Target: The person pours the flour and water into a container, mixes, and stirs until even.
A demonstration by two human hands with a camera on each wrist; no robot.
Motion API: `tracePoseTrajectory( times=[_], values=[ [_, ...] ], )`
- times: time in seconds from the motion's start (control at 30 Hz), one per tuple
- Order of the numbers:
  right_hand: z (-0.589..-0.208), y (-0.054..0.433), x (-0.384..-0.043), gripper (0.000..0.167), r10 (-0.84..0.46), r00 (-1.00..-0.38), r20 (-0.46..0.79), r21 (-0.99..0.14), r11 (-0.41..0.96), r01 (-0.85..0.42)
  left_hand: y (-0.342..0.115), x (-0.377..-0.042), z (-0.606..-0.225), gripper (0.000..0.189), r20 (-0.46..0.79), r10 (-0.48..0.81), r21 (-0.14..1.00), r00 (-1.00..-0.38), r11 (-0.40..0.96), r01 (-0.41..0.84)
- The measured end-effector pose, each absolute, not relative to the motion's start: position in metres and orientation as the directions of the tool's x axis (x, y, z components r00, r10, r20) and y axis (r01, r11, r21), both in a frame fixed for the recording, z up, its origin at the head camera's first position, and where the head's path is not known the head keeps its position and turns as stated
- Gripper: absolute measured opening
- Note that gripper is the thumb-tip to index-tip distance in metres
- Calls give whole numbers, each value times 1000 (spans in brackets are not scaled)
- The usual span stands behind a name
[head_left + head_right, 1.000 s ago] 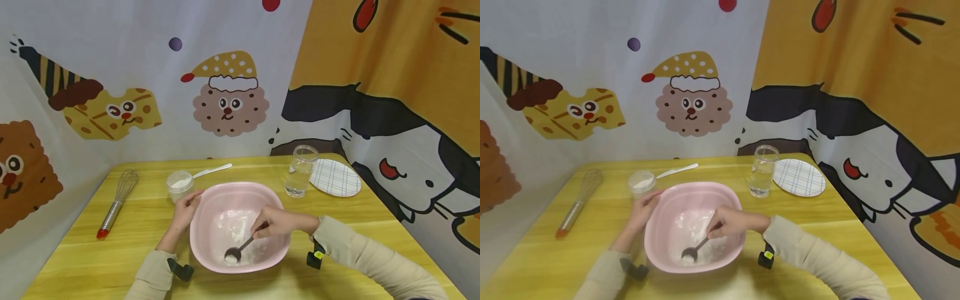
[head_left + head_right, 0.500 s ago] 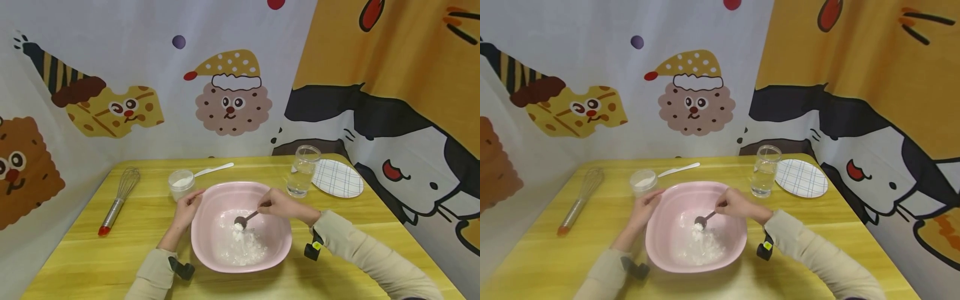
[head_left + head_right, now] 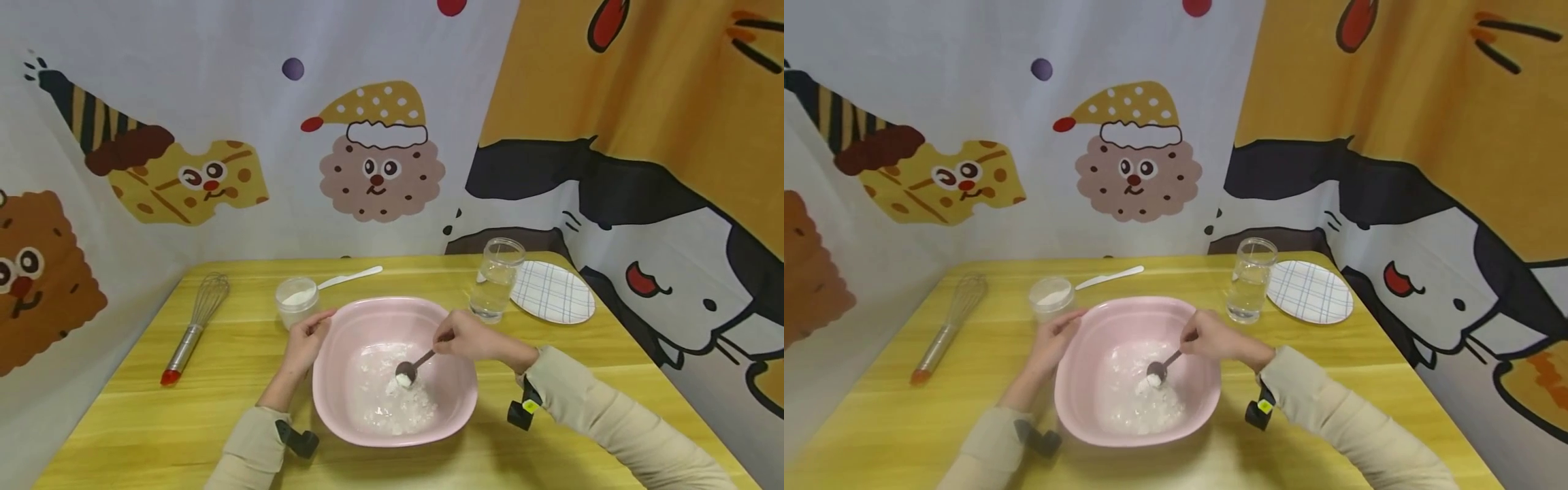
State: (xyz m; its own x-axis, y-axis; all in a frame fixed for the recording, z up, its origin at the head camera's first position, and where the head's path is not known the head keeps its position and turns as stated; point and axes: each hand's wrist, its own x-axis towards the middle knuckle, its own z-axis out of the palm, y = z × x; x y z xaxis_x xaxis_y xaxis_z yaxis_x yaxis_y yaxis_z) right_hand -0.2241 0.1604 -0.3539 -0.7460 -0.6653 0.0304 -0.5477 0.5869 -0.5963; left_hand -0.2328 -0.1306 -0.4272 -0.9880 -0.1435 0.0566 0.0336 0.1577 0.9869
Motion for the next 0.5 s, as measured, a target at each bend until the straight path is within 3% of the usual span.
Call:
tracePoseTrajectory(
  times=[0.13,0.4,0.5],
  values=[
    [-366,156,-223,9,-665,-740,97,-585,563,-583,-131,-233,-429,27,66,-144,986,-987,164,42],
    [-367,156,-208,8,-839,-545,2,-726,373,-577,-131,-235,-431,26,55,-148,988,-988,151,33],
    [-361,165,-211,8,-809,-587,-8,-707,419,-569,-129,-235,-431,27,54,-145,988,-988,153,31]
  ],
)
